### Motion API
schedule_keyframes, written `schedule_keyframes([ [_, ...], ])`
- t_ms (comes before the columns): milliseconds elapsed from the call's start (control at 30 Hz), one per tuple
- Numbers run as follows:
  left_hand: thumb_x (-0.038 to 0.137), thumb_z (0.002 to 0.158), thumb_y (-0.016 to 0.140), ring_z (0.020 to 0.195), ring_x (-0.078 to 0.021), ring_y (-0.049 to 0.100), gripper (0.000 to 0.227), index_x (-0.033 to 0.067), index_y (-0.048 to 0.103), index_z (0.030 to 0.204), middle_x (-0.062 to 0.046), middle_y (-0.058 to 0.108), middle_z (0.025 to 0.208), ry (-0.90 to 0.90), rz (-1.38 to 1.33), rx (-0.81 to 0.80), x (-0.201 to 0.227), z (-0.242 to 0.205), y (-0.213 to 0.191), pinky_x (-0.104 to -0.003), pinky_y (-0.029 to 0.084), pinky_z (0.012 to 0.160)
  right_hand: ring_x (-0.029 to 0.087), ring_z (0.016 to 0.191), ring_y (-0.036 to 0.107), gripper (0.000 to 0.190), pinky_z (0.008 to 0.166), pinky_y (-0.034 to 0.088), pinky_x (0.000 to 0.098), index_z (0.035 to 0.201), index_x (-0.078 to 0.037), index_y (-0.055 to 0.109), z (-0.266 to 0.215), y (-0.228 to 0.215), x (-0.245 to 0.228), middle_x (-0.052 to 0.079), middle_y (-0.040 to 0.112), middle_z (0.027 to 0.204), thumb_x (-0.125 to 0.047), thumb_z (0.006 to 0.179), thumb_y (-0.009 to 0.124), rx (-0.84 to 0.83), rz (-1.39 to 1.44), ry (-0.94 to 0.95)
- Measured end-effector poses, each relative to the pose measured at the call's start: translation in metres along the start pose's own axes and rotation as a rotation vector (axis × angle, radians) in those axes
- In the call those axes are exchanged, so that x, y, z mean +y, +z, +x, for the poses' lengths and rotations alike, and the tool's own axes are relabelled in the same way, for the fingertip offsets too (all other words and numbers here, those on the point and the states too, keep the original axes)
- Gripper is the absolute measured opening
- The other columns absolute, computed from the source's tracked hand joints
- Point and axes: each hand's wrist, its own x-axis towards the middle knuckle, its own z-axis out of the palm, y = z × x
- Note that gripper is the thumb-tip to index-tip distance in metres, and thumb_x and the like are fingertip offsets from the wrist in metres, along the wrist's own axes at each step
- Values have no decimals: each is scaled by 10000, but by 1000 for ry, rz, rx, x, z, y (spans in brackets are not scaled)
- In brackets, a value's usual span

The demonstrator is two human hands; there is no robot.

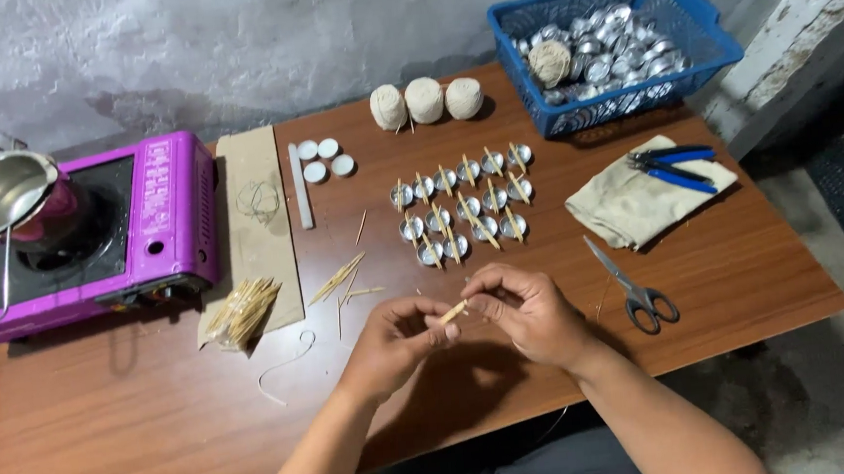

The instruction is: The person is assembling candle wicks by threading them through metal bases and crimping the bases with pliers to secure the wicks.

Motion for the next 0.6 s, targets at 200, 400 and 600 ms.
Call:
schedule_keyframes([
  [200, 143, 949, 716, 737, -214, 742, 155, 8, 779, 904, -129, 778, 809, -185, 113, -192, 26, 21, 1, -326, 625, 712, 172, 841, 715, 97, 782, 581, 292, 999, -63, 752, 12, -15, 3, 52, 756, 896, -102, 940, 686, -127, -128, 132],
  [400, 95, 943, 718, 736, -171, 759, 114, 14, 798, 933, -100, 813, 823, -153, 240, -148, 7, 33, -11, -287, 637, 742, 164, 963, 741, 275, 872, 612, 297, 1160, -99, 754, 35, -35, 1, 54, 795, 1038, -157, 891, 747, -154, -196, 213],
  [600, 99, 934, 730, 636, -190, 711, 158, -39, 777, 873, -142, 781, 767, -41, 7, -100, -15, 32, -31, -312, 614, 643, 257, 1123, 694, 242, 1004, 558, 462, 1205, -129, 685, 154, -139, -41, 83, 728, 1216, -184, 981, 614, 292, -585, 339],
])
